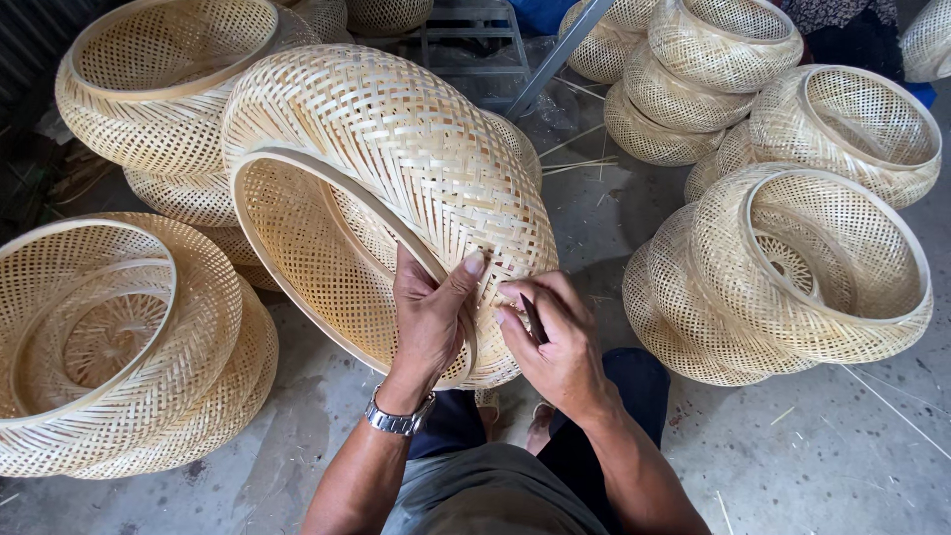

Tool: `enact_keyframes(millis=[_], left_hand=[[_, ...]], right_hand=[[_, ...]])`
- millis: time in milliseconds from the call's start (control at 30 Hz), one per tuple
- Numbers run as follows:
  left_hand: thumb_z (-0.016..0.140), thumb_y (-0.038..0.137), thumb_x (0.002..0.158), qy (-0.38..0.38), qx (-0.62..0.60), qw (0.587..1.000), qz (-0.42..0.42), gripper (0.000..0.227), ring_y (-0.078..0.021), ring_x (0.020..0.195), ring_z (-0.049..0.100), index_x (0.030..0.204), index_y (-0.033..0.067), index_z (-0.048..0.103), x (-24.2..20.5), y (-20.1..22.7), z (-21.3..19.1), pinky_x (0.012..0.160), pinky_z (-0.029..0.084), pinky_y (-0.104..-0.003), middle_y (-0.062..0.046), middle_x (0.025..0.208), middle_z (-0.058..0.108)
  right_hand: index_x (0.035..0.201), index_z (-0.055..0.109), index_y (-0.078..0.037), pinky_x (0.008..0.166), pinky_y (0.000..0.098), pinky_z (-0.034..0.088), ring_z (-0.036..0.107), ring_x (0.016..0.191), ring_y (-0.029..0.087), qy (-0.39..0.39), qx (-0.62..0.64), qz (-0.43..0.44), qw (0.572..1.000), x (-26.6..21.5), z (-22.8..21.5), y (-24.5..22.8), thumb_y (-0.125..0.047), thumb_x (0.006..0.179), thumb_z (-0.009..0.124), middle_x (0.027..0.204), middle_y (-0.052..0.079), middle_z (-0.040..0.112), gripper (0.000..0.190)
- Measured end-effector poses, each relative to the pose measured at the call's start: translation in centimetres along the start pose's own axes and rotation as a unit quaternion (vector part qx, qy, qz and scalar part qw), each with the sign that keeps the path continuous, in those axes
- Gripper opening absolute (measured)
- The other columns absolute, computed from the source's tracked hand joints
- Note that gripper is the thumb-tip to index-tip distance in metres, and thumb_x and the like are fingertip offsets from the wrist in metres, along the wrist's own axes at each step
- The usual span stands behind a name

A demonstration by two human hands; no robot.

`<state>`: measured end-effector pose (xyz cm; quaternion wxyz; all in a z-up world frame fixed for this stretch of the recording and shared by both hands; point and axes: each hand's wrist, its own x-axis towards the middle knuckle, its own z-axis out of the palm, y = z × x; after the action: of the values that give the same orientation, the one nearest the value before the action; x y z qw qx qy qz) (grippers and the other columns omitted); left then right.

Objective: The person holds a woven bamboo basket and uses a flat metal tool to press and smooth the rim and body. The person rotates the basket to work around the circumference, tapping and adjusting the weave to ensure a tight finish.

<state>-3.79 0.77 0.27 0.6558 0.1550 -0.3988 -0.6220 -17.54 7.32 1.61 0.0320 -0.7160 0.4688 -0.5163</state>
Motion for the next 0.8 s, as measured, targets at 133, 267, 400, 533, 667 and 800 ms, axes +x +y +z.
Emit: enact_keyframes(millis=[133, 267, 400, 533, 667, 800], left_hand=[[0.066, -0.004, 0.098, 0.009, -0.024, 1.0, -0.005, 0.053, -0.0196, 0.119, 0.065, 0.144, -0.0001, 0.042, -0.1, -0.2, -0.2, 0.103, 0.057, -0.034, -0.015, 0.136, 0.062], [0.066, -0.003, 0.099, 0.017, -0.024, 1.0, -0.006, 0.049, -0.0199, 0.118, 0.065, 0.143, -0.0018, 0.044, 0.0, -0.2, -0.3, 0.102, 0.057, -0.034, -0.017, 0.135, 0.063], [0.067, -0.002, 0.099, 0.014, -0.02, 1.0, -0.002, 0.049, -0.0194, 0.118, 0.065, 0.142, -0.0012, 0.044, 0.1, -0.2, -0.3, 0.102, 0.056, -0.034, -0.017, 0.135, 0.063], [0.066, -0.001, 0.1, 0.006, -0.054, 0.998, -0.013, 0.047, -0.0204, 0.117, 0.066, 0.141, -0.0023, 0.045, 0.2, 0.0, -0.3, 0.102, 0.057, -0.035, -0.017, 0.134, 0.064], [0.066, -0.002, 0.1, 0.005, -0.063, 0.998, -0.013, 0.045, -0.0206, 0.117, 0.066, 0.141, -0.0026, 0.046, 0.2, 0.0, -0.2, 0.103, 0.057, -0.035, -0.017, 0.134, 0.063], [0.065, -0.002, 0.1, 0.008, -0.071, 0.997, -0.011, 0.044, -0.0212, 0.117, 0.066, 0.14, -0.003, 0.047, 0.2, -0.2, -0.3, 0.102, 0.058, -0.036, -0.018, 0.133, 0.064]], right_hand=[[0.12, 0.068, -0.002, 0.069, 0.031, 0.058, 0.07, 0.082, 0.018, 0.021, 0.002, 0.02, 1.0, -0.5, 0.4, -0.1, 0.002, 0.086, 0.08, 0.104, 0.01, 0.065, 0.036], [0.121, 0.066, -0.002, 0.07, 0.0316, 0.058, 0.07, 0.086, 0.019, 0.041, -0.011, 0.004, 0.999, -0.4, 0.8, -0.1, 0.001, 0.086, 0.08, 0.106, 0.01, 0.066, 0.038], [0.121, 0.066, -0.002, 0.07, 0.0321, 0.058, 0.071, 0.086, 0.019, 0.047, -0.03, 0.004, 0.998, -0.2, 0.9, -0.1, 0.001, 0.085, 0.081, 0.105, 0.01, 0.066, 0.039], [0.122, 0.065, 0.0, 0.07, 0.0297, 0.062, 0.074, 0.089, 0.021, 0.038, -0.027, -0.008, 0.999, 0.0, 1.1, 0.0, 0.0, 0.086, 0.081, 0.107, 0.011, 0.066, 0.039], [0.122, 0.063, 0.001, 0.075, 0.0303, 0.065, 0.076, 0.094, 0.023, 0.042, -0.022, -0.01, 0.999, -0.1, 1.3, 0.0, 0.0, 0.087, 0.081, 0.11, 0.012, 0.067, 0.039], [0.121, 0.064, 0.0, 0.075, 0.0304, 0.065, 0.076, 0.094, 0.023, 0.05, -0.031, -0.006, 0.998, -0.1, 1.6, 0.0, 0.0, 0.087, 0.081, 0.11, 0.013, 0.067, 0.038]])
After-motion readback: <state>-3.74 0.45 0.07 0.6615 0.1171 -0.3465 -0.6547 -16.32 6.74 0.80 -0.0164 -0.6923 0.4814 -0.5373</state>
